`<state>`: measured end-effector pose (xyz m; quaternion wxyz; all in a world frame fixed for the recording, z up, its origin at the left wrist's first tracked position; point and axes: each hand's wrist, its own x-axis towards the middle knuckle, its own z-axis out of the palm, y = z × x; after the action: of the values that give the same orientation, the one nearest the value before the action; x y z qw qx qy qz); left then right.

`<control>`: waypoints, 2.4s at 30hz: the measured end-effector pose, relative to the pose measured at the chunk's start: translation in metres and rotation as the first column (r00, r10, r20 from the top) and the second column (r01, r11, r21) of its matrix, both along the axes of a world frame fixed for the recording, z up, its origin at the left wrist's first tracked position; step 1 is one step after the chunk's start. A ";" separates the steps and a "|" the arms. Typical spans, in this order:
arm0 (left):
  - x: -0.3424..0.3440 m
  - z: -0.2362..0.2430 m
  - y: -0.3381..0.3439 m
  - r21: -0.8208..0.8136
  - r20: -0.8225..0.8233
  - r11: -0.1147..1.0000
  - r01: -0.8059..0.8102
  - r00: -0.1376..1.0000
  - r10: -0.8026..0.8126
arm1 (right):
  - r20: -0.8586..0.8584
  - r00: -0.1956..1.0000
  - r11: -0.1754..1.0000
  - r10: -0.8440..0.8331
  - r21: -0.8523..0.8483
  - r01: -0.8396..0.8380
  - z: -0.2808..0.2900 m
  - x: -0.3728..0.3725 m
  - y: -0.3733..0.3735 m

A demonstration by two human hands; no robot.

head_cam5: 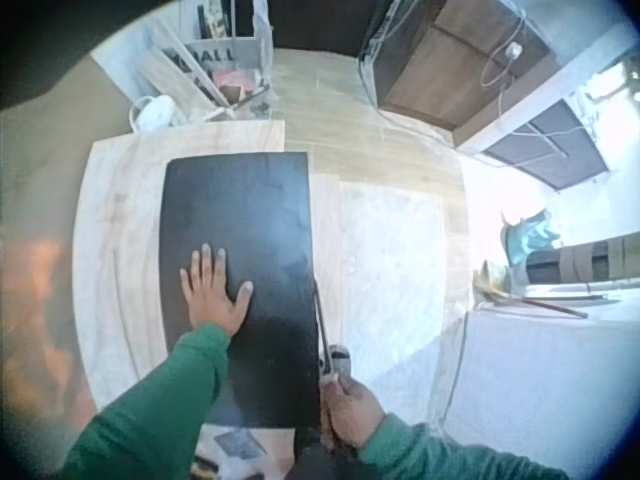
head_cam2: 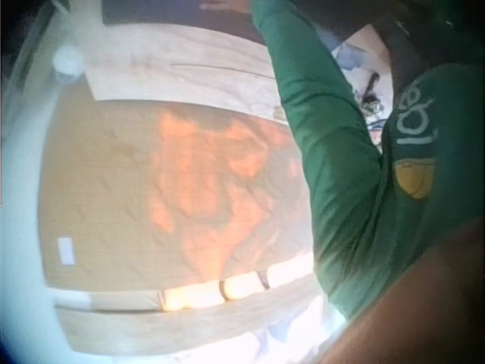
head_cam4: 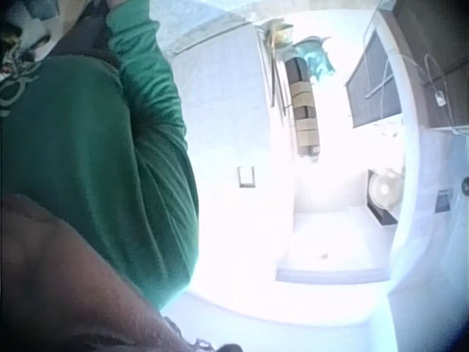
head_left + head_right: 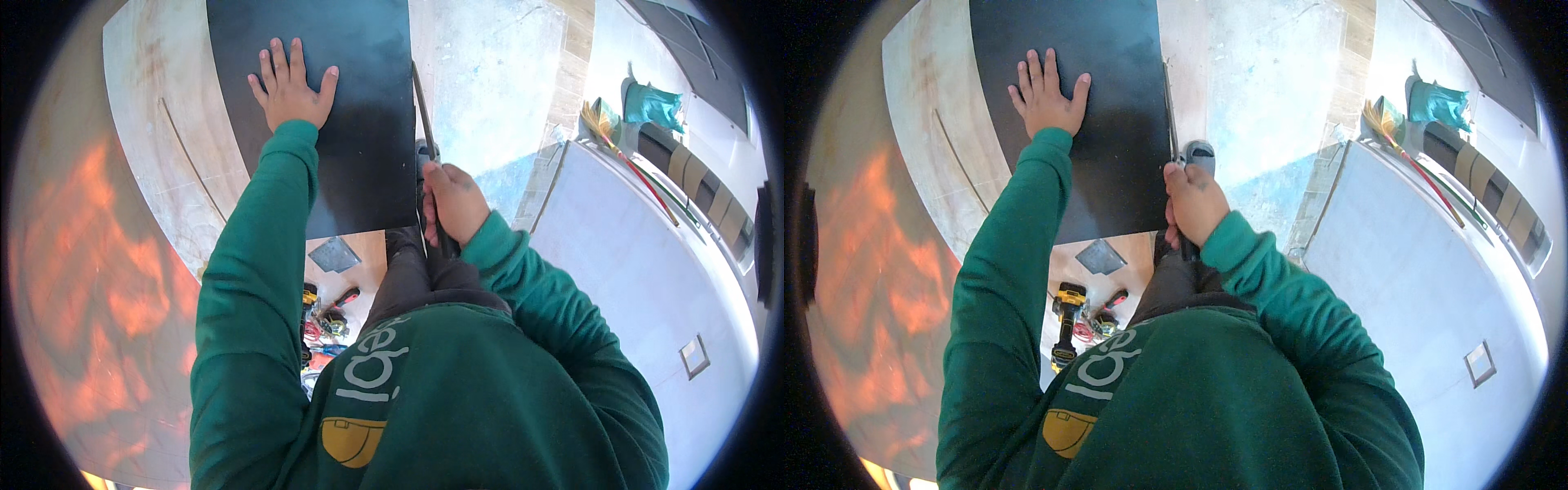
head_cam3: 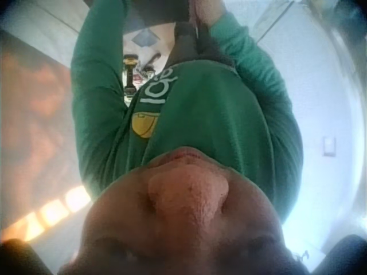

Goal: The person uses a utility knife to score and cut a black laminate sheet on a workbench. They repeatedly score the edge of the sheet and then snap it to separate a section. The person then moves the cut piece to another surface and continues trimming the edge.

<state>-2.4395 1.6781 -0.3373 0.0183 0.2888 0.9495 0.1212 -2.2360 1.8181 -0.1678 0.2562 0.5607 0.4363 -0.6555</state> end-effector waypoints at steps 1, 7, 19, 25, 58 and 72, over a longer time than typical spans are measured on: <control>0.001 0.001 0.000 0.000 0.001 1.000 -0.001 1.000 0.001 | -0.007 1.000 1.000 0.015 0.016 -0.015 -0.008 0.006 -0.007; 0.001 0.003 0.003 -0.007 0.015 1.000 0.020 1.000 -0.020 | 0.077 0.990 0.993 0.117 0.021 -0.119 -0.052 0.000 0.008; 0.001 -0.001 0.001 -0.023 -0.005 1.000 0.021 1.000 -0.021 | 0.069 0.997 0.998 0.031 -0.051 -0.028 -0.034 -0.003 0.011; 0.002 0.005 0.007 -0.014 -0.005 1.000 0.014 1.000 -0.014 | -0.009 1.000 1.000 0.009 -0.002 -0.009 -0.039 0.001 -0.007; -0.001 -0.003 0.000 0.009 -0.014 1.000 0.007 1.000 -0.007 | 0.113 0.993 0.998 0.026 -0.058 -0.019 -0.004 0.025 -0.019; 0.000 -0.004 0.002 0.054 -0.011 0.998 0.019 1.000 -0.019 | 0.153 0.988 0.998 0.029 -0.051 -0.022 -0.050 0.020 -0.019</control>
<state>-2.4395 1.6803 -0.3415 0.0068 0.2988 0.9432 0.1451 -2.2164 1.7990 -0.2177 0.3111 0.5972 0.4061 -0.6177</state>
